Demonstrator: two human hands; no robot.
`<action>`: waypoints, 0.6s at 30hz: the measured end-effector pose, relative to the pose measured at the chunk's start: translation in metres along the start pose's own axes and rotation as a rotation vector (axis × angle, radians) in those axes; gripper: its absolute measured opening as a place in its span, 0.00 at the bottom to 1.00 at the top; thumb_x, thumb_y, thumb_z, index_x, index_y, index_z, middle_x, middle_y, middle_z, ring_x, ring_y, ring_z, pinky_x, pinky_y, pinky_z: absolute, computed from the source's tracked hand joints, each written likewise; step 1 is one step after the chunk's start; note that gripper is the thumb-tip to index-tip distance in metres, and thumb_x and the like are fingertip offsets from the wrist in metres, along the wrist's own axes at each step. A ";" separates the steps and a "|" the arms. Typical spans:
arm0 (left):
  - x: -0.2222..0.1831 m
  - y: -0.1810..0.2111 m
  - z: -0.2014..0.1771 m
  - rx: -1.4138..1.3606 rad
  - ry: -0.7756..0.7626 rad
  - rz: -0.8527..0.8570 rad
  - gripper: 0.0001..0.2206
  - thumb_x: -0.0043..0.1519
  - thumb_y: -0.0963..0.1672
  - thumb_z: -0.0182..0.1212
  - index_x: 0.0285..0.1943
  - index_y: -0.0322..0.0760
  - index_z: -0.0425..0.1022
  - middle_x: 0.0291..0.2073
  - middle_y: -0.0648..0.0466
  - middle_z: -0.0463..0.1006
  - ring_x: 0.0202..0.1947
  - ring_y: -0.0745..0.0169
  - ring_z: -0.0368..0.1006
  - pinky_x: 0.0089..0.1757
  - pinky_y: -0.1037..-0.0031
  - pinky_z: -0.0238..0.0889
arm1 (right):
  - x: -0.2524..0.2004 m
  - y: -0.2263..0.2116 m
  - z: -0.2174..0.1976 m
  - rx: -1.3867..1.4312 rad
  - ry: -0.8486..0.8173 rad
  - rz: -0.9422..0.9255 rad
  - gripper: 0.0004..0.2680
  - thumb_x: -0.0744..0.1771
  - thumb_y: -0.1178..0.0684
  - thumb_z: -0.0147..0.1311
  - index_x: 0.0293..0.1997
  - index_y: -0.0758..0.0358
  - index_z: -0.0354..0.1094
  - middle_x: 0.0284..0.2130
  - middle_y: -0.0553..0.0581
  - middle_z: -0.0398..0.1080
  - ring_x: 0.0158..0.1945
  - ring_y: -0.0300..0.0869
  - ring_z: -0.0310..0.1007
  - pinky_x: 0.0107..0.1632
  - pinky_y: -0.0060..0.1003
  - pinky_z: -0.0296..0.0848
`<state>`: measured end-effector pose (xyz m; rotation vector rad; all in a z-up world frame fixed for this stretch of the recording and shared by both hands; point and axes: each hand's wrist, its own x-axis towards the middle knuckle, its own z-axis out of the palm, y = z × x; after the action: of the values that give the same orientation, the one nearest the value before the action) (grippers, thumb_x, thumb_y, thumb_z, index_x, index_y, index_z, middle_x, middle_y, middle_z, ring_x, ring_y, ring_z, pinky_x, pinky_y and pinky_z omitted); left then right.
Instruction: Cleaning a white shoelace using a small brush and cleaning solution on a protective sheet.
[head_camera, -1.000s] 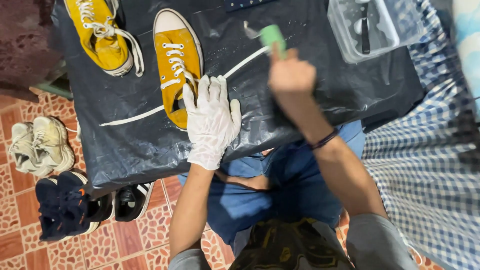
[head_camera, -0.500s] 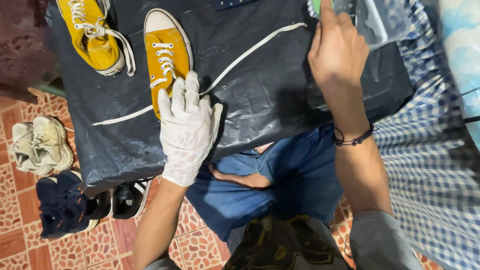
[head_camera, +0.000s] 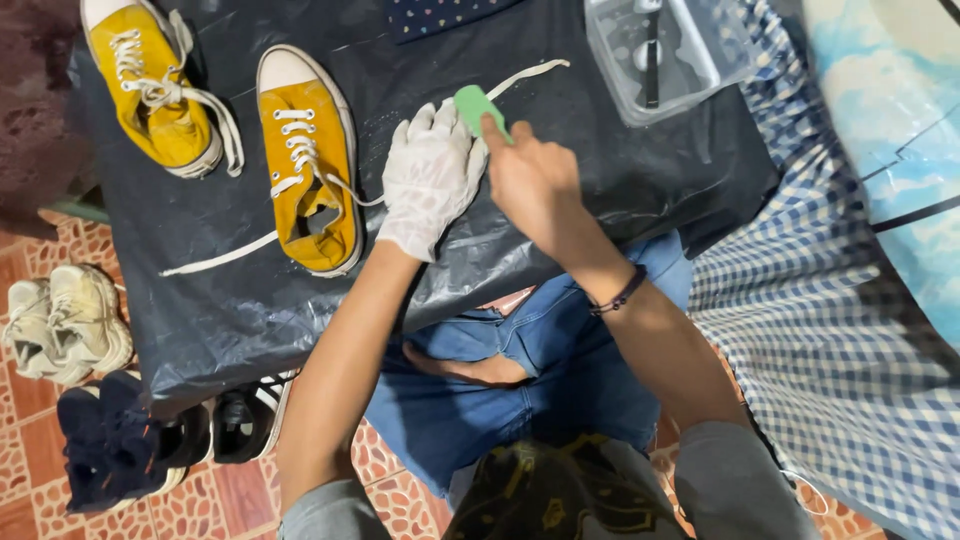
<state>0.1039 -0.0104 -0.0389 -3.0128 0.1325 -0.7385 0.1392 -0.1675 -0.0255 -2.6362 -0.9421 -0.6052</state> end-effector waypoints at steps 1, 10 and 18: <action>-0.003 -0.001 0.004 0.049 -0.010 -0.013 0.20 0.68 0.53 0.52 0.59 0.38 0.78 0.58 0.48 0.76 0.58 0.44 0.70 0.55 0.51 0.62 | 0.004 -0.001 0.002 0.055 -0.183 0.061 0.18 0.66 0.54 0.52 0.65 0.55 0.67 0.36 0.61 0.69 0.25 0.60 0.75 0.29 0.54 0.73; -0.005 0.007 -0.005 0.023 0.027 -0.051 0.22 0.69 0.51 0.54 0.65 0.30 0.73 0.61 0.44 0.75 0.59 0.40 0.72 0.56 0.55 0.62 | 0.023 0.061 0.044 -0.213 -0.179 0.073 0.17 0.63 0.52 0.57 0.59 0.55 0.69 0.29 0.61 0.71 0.19 0.52 0.73 0.22 0.49 0.71; -0.007 0.008 -0.006 0.053 0.042 -0.057 0.23 0.68 0.50 0.55 0.63 0.28 0.73 0.60 0.43 0.75 0.57 0.42 0.72 0.55 0.58 0.62 | 0.017 0.032 0.000 -0.177 0.175 0.025 0.15 0.66 0.52 0.57 0.60 0.54 0.73 0.28 0.57 0.69 0.15 0.50 0.67 0.19 0.44 0.67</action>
<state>0.0946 -0.0181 -0.0372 -2.9635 0.0285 -0.7977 0.1715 -0.1823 -0.0211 -2.6873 -0.8373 -0.9352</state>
